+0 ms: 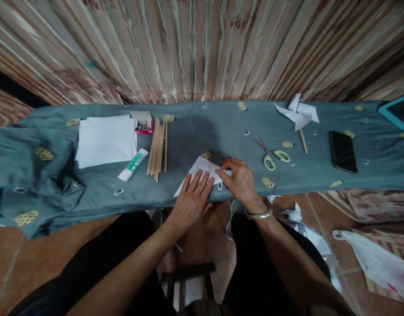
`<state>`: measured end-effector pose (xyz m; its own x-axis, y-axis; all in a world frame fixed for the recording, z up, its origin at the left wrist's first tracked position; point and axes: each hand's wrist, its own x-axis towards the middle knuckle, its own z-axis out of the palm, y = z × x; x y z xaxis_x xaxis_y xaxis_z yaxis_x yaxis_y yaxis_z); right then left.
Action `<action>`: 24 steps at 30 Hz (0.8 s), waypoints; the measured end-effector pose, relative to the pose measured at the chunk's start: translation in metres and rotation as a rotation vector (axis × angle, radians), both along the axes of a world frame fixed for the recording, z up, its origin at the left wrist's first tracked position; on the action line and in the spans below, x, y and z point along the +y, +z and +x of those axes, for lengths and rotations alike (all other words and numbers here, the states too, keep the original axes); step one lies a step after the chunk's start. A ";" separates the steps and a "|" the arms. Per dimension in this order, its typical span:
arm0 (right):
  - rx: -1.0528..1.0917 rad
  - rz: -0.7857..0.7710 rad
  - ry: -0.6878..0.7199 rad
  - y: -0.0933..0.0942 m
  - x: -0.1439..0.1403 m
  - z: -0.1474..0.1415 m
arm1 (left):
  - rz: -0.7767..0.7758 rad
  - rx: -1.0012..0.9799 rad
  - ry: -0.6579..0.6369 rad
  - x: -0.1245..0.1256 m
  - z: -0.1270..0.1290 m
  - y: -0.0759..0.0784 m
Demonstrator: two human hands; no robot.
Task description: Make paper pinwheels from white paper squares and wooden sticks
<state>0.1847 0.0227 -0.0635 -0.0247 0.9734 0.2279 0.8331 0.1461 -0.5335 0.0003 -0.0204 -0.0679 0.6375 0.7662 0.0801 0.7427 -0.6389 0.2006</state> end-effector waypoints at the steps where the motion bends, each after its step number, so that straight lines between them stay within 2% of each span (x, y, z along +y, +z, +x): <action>1: 0.001 0.000 -0.001 0.000 0.000 0.000 | -0.001 -0.001 0.000 0.000 0.000 0.000; 17: -0.072 0.034 -0.005 -0.002 0.000 -0.002 | 0.016 0.022 -0.005 0.000 0.000 -0.005; 24: -0.236 0.093 -0.019 -0.006 -0.025 -0.013 | 0.038 0.041 -0.011 -0.001 0.000 -0.005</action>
<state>0.1713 -0.0023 -0.0694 -0.0703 0.9493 0.3066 0.9361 0.1690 -0.3084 0.0005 -0.0217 -0.0724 0.6493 0.7561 0.0822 0.7427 -0.6536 0.1456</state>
